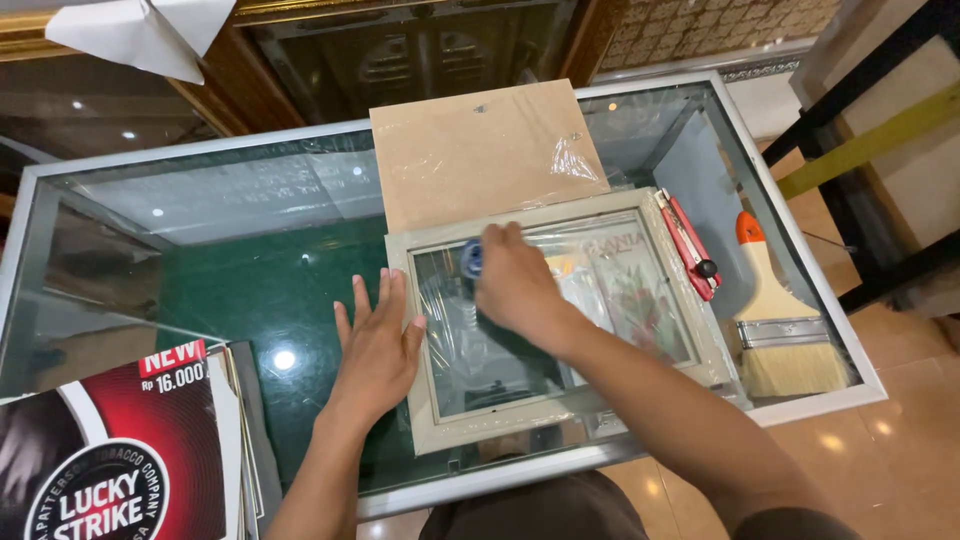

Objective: Cleaning and prepping a picture frame using a brush and cleaning solution on a workbench.

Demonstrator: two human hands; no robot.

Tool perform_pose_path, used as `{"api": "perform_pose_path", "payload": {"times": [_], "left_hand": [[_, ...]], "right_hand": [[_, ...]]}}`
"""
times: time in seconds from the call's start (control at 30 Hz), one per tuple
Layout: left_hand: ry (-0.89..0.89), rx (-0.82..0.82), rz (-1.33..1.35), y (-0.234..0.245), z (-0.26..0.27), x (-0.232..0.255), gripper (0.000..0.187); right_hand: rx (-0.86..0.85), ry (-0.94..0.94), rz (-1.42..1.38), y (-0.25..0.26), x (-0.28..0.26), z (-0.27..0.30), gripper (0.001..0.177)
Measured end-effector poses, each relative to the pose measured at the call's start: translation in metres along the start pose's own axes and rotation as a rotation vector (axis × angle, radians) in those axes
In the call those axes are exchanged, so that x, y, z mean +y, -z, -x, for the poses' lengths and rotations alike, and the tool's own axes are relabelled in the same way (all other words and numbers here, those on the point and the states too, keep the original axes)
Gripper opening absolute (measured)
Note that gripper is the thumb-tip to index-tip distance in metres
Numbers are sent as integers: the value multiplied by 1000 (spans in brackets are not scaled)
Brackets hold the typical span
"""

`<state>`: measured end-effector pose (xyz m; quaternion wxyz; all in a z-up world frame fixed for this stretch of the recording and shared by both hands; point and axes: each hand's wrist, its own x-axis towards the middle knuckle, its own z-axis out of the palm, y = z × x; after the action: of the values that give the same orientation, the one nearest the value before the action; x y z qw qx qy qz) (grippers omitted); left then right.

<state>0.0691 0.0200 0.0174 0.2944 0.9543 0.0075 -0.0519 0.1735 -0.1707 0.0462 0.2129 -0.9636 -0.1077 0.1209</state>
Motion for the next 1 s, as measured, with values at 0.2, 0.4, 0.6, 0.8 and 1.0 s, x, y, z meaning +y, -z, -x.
{"api": "perform_pose_path", "payload": {"times": [0.2,0.4,0.6,0.8,1.0], "left_hand": [[16,30,-86,-10,-1,-2,63],[4,57,-164,-18,-3,-6,64],[2,49,-157,-12,-1,-3,65],[59,-72,-247,10,40,24,117],[-148,167,-611,-69,73,-16,166]], "right_hand": [[-64,290,-138,-28,-51,-7,46],[27,36,-35,34,35,10,43],[209,-246,104,62,156,-6,40],[247,-207,29,34,102,3,44],[-41,211,-7,-13,-19,0,48]]}}
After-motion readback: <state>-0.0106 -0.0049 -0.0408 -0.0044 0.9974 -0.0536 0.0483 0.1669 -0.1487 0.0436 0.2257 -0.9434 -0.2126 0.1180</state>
